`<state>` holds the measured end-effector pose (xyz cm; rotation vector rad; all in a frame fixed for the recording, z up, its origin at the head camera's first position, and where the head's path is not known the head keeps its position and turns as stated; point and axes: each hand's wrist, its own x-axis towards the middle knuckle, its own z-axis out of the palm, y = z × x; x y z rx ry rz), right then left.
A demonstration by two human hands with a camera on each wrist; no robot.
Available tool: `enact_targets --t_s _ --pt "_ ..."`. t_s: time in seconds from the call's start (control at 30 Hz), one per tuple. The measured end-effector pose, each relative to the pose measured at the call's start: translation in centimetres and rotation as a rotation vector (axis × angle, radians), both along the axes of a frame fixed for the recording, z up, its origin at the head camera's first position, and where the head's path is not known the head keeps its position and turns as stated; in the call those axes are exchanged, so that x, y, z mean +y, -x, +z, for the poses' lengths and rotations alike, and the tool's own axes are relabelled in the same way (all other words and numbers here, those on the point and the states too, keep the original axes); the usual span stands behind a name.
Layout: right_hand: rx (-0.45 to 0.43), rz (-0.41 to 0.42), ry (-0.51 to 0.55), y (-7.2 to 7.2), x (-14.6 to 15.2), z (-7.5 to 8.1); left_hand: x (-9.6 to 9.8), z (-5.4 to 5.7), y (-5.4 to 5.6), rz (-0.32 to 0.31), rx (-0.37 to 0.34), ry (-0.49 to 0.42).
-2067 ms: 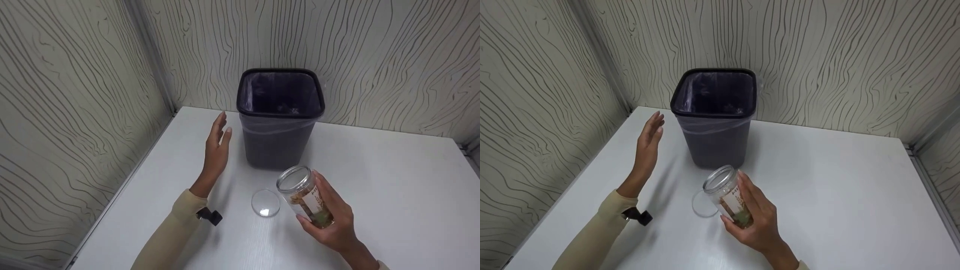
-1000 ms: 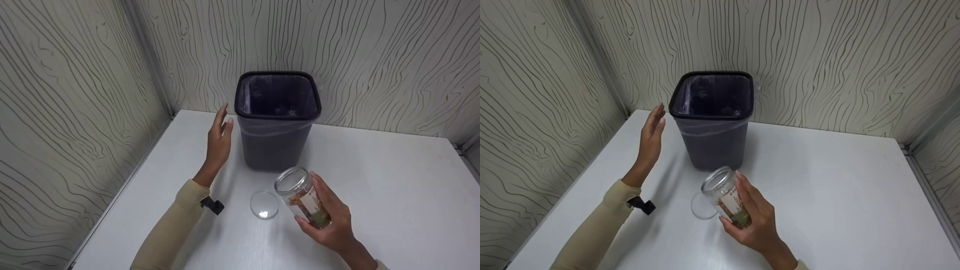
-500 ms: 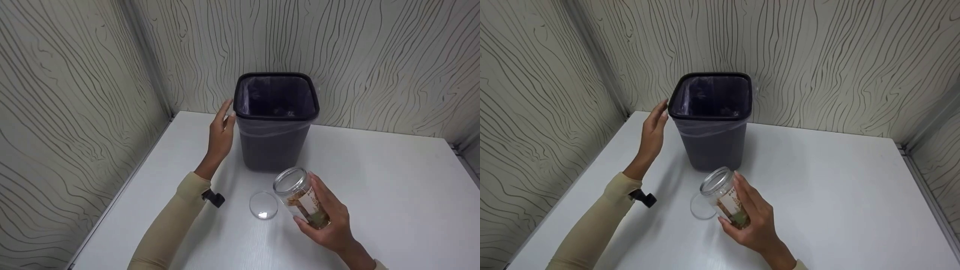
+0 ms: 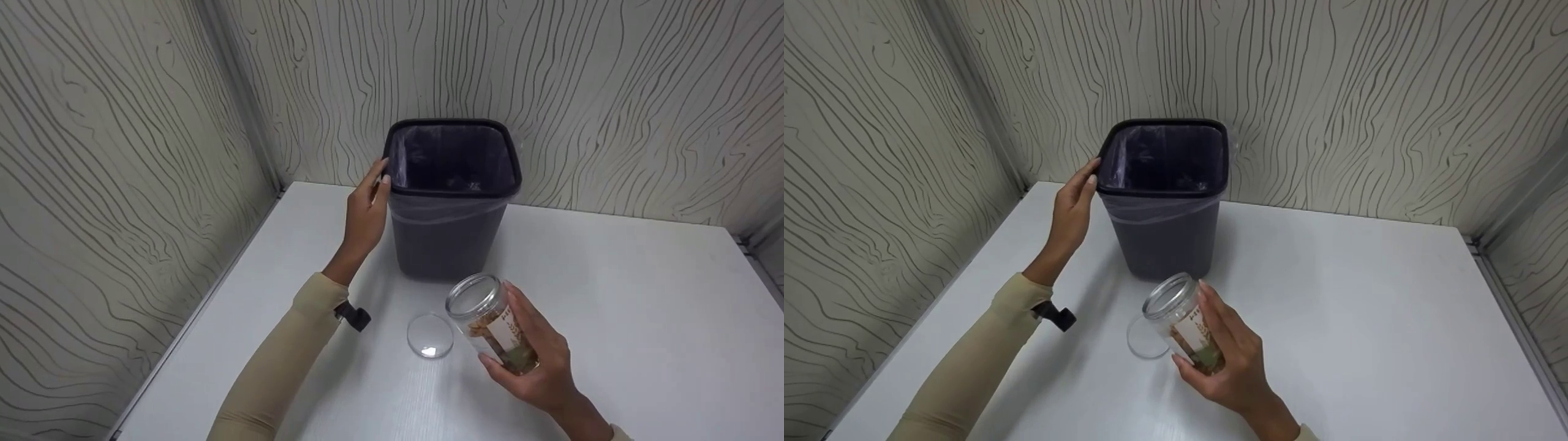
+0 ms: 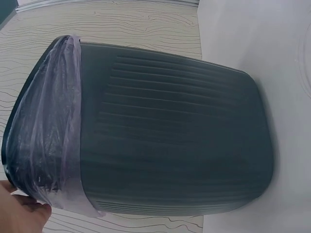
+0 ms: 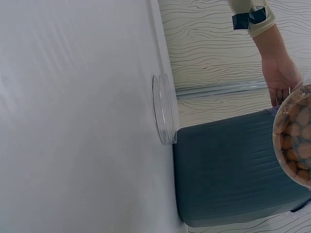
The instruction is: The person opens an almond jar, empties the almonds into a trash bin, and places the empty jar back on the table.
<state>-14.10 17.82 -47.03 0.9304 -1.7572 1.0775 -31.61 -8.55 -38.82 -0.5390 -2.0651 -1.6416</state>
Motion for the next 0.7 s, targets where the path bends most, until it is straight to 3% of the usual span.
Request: enact_targets --t_s 0.33,0.7 --pt "0.013 0.007 0.007 0.1 0.0 -0.2 0.3 1.0 0.5 0.013 -0.002 0.088" --pt "0.012 0.005 0.0 0.2 0.1 -0.2 0.4 2.0 1.5 0.04 -0.059 0.149"
